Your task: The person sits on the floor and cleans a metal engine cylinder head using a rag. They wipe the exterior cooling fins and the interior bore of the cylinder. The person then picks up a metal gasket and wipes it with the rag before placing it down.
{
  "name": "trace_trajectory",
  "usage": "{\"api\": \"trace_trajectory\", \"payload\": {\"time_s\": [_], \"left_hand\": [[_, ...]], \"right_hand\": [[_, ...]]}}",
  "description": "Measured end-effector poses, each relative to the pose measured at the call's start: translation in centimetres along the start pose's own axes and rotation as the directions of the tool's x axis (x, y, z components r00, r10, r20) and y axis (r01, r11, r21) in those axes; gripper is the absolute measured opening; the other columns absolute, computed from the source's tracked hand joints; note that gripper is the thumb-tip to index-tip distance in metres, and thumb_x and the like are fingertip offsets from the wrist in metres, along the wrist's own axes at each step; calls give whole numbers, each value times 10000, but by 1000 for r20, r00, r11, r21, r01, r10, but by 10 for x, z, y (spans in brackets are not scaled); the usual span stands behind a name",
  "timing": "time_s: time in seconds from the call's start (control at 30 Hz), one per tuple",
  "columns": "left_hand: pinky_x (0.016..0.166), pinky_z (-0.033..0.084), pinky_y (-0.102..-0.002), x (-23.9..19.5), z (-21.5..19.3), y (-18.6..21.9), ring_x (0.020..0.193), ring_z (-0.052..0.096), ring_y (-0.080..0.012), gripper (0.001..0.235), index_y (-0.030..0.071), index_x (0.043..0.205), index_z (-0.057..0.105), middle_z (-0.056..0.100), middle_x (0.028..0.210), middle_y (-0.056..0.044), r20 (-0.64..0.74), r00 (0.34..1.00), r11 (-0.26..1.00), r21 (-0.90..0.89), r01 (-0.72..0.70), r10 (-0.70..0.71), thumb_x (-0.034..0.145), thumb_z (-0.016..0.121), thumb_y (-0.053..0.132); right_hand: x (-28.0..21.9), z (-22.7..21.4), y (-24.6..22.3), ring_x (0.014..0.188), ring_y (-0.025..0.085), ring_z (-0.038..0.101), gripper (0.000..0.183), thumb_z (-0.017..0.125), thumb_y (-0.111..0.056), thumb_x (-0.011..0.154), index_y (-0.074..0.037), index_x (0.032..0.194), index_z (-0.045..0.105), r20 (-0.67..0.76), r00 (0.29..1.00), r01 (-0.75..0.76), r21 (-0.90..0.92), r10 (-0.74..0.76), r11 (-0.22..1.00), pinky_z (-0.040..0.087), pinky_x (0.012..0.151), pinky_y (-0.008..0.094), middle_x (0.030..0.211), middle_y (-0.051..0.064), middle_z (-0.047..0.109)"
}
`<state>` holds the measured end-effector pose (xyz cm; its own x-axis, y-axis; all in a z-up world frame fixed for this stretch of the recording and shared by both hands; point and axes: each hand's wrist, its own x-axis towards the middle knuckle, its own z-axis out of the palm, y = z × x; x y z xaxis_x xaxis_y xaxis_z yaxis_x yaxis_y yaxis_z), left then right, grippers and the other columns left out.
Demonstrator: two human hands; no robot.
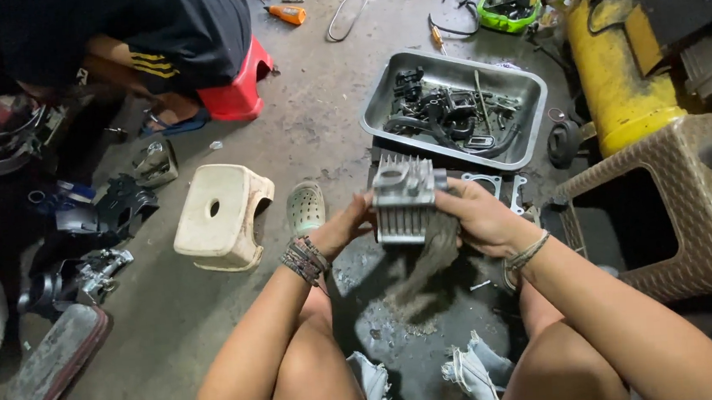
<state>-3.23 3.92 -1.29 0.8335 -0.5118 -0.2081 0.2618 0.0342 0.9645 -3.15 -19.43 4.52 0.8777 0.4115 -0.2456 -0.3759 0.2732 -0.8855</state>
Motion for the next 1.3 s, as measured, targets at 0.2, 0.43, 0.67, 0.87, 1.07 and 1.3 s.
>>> {"api": "trace_trajectory", "payload": {"time_s": [0.2, 0.43, 0.67, 0.87, 1.07, 1.3], "left_hand": [[1238, 116, -547, 9, 15, 12, 1418, 256, -325, 1184, 43, 1634, 76, 274, 1588, -263, -76, 869, 871, 73, -485, 490, 865, 588, 782], [860, 600, -536, 41, -36, -82, 1026, 695, -424, 622, 32, 1452, 496, 621, 1313, -280, -121, 981, 690, -698, -191, 150, 953, 602, 390], [875, 578, -602, 8, 14, -1, 1065, 651, -451, 876, 36, 1440, 428, 581, 1296, -261, -139, 958, 727, -681, 91, -250, 838, 677, 622], [1204, 151, -546, 13, 13, -3, 1435, 154, -396, 1019, 86, 1582, 137, 125, 1590, -225, -82, 962, 925, -261, -274, 262, 908, 551, 729], [1191, 249, -478, 31, 17, -8, 1419, 259, -295, 913, 132, 1621, 106, 254, 1573, -192, -102, 870, 867, -86, -492, 483, 952, 677, 377], [664, 641, -345, 22, 14, -16, 878, 739, -296, 566, 78, 1454, 493, 683, 1051, -217, -182, 967, 754, -605, -255, 180, 922, 621, 223]], "right_hand": [[12, -2, 31, 558, 269, 732, 265, 645, -138, 955, -39, 1199, 665, 51, 998, -45, 167, 36, 985, 519, 267, 335, 946, 143, 742], [7, 17, -12, 972, 320, 764, 206, 753, -125, 868, -18, 1044, 738, 284, 959, 194, -719, 28, 667, 619, 802, 445, 993, 138, 794], [1, 11, -13, 768, 445, 737, 357, 724, -352, 885, -9, 790, 752, 315, 945, 297, -940, 94, 166, 593, 664, 514, 725, 210, 737], [-2, -21, 15, 490, 299, 725, 187, 664, -155, 954, 19, 1019, 683, 150, 975, -130, -202, 162, 971, 559, 298, 360, 779, 252, 771], [1, -2, 8, 533, 319, 745, 276, 661, -167, 948, 10, 1153, 606, 201, 962, -184, -16, 183, 983, 579, 304, 390, 875, 277, 770], [8, -12, 13, 1023, 414, 732, 316, 747, -193, 860, -29, 1130, 728, 359, 916, 273, -886, 181, 376, 612, 816, 541, 1043, 213, 781]]}}
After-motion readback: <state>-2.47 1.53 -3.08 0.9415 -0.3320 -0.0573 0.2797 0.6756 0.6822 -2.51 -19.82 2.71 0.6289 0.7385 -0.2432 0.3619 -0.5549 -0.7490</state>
